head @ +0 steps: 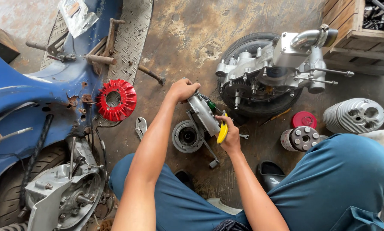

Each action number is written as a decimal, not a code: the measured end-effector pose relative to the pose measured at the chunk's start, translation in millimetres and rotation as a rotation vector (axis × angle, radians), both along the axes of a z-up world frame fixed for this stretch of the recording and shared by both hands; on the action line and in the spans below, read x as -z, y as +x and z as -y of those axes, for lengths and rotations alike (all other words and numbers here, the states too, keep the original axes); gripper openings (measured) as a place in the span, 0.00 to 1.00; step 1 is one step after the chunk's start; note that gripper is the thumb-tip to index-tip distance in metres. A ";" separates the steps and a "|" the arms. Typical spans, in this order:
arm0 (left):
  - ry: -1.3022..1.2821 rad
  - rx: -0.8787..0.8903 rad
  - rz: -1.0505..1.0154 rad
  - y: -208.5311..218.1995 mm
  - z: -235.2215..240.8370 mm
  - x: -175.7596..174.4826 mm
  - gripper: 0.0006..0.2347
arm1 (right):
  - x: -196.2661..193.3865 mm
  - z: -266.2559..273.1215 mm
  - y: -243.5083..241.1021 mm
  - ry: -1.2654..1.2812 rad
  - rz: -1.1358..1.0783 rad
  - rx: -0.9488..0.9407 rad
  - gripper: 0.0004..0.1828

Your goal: The person uses a yellow utility knife to scrape and clean the inner surfaces of a scooter engine casing. They then use a socket wrench to tighten bolts on the casing while sitting on the floor.

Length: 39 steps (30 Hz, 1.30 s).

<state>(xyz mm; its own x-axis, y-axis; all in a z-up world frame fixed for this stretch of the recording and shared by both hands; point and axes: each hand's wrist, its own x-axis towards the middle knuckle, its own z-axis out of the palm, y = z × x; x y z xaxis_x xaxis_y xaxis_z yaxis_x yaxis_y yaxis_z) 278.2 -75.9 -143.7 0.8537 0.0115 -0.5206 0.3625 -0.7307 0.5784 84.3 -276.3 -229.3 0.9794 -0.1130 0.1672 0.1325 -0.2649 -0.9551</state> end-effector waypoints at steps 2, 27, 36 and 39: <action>0.036 -0.033 0.042 -6.2 6.9 -8.2 0.18 | -4.1 0.4 1.0 0.011 0.018 -0.014 0.30; 0.079 -0.300 0.171 -0.6 -10.7 30.0 0.14 | -14.4 3.3 30.3 0.206 -0.102 -0.043 0.15; 0.033 -0.315 0.122 6.0 -15.1 36.5 0.13 | -12.8 -0.9 31.1 0.186 -0.041 0.005 0.15; 0.040 -0.314 0.115 10.1 -14.9 41.3 0.13 | -9.4 0.4 30.6 0.173 -0.013 0.013 0.17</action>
<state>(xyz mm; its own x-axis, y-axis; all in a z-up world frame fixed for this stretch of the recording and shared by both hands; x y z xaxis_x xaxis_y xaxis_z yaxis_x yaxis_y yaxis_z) 288.3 -61.0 -185.0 0.8585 0.3012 -0.4150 0.5073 -0.6166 0.6020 114.9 -276.7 -219.9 0.9796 -0.1514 0.1318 0.1178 -0.0983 -0.9882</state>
